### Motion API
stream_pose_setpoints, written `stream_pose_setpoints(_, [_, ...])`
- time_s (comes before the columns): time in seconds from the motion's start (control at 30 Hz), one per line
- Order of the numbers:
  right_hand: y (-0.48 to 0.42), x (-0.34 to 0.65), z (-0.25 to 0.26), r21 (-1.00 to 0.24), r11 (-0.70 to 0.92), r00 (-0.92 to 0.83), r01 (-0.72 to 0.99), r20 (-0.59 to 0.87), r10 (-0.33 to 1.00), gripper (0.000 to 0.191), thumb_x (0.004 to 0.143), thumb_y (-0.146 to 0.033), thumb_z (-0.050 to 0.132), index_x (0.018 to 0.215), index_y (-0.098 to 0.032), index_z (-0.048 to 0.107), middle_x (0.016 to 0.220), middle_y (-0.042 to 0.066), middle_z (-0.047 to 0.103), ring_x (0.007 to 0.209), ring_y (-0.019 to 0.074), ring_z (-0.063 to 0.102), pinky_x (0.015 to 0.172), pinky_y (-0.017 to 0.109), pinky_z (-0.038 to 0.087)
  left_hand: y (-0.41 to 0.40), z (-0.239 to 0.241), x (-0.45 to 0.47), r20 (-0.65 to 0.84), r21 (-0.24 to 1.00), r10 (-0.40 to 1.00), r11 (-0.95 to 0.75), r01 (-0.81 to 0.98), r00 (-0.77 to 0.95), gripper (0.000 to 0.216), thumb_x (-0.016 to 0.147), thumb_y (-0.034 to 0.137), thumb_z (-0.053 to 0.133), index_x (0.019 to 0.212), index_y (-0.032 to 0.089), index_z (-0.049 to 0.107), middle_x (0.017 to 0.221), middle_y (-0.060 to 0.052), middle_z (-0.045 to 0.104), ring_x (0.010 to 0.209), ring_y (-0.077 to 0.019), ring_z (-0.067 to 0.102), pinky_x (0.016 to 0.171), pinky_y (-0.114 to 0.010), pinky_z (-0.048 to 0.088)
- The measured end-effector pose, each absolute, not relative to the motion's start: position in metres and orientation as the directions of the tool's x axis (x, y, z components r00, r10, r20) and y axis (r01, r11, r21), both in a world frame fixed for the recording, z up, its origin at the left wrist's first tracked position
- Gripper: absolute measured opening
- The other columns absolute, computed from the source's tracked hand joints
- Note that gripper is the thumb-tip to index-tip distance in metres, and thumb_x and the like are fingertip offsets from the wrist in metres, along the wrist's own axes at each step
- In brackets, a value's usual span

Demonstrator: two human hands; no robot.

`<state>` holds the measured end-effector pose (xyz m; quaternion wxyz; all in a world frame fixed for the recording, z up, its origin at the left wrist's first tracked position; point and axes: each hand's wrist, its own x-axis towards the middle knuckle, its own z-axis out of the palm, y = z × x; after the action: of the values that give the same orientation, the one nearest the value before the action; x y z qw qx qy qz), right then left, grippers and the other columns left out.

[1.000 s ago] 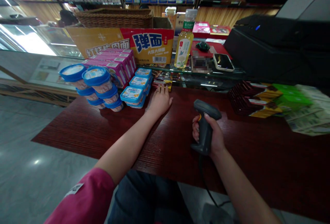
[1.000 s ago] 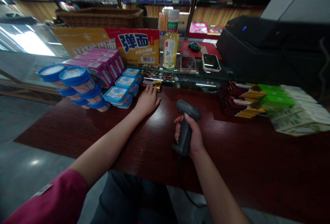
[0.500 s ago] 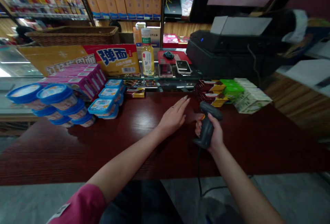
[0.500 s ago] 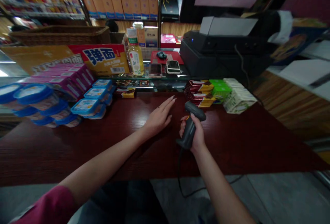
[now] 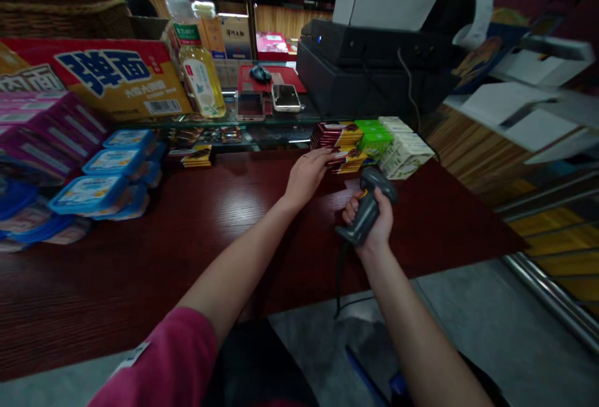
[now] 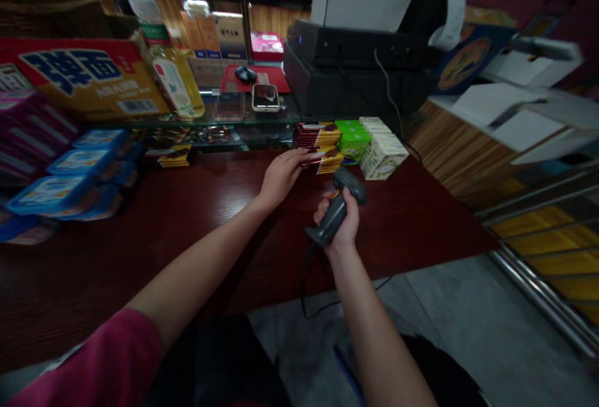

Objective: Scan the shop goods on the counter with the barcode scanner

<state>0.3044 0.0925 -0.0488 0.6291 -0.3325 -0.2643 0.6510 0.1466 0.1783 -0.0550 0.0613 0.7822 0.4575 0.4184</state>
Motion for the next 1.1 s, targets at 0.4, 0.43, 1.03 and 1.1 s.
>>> stream_pose_setpoints(0.4, [0.06,0.258,-0.04,-0.826,-0.377,-0.442,-0.418,-0.178,0.879,0.039,0.074,-0.056,0.074,0.078,-0.018,0.065,0.059,-0.004,0.052,0.037,0.0084,0.044,0.029,0.019,0.039,0.11,-0.07,0.012,0.133,0.99,0.974,-0.137,-0.01,-0.181,0.039,0.086,0.042,0.07,0.112,0.013,0.073,0.107,-0.009,0.079,0.09,-0.0201,0.074,0.075,-0.028,0.06])
stream_pose_setpoints(0.43, [0.06,0.244,-0.04,-0.83,-0.404,-0.483,-0.385,-0.191,0.855,0.041,0.074,-0.057,0.074,0.078,-0.017,0.066,0.059,-0.004,0.052,0.037,0.0085,0.045,0.029,0.019,0.039,0.103,-0.07,-0.005,0.131,0.991,0.971,-0.135,-0.009,-0.201,0.041,0.084,0.044,0.072,0.111,0.013,0.074,0.105,-0.009,0.079,0.089,-0.0199,0.073,0.074,-0.028,0.059])
stream_pose_setpoints(1.03, [0.077,0.122,-0.037,-0.878,-0.455,-0.537,-0.148,-0.315,0.783,0.041,0.073,-0.056,0.075,0.075,-0.016,0.069,0.055,-0.001,0.056,0.038,0.011,0.051,0.031,0.021,0.044,0.082,-0.067,-0.081,0.266,0.938,0.833,-0.107,0.331,-0.484,0.022,0.092,0.029,0.062,0.091,0.013,0.078,0.087,-0.004,0.079,0.084,-0.0196,0.072,0.076,-0.026,0.052])
stream_pose_setpoints(1.1, [0.077,0.122,-0.038,-0.878,-0.456,-0.533,-0.148,-0.318,0.784,0.041,0.073,-0.056,0.075,0.077,-0.016,0.069,0.056,-0.002,0.056,0.038,0.0107,0.051,0.031,0.021,0.044,0.082,-0.067,-0.08,0.268,0.943,0.845,-0.131,0.305,-0.463,0.023,0.092,0.029,0.062,0.1,0.013,0.077,0.097,-0.006,0.08,0.09,-0.0203,0.073,0.079,-0.026,0.053])
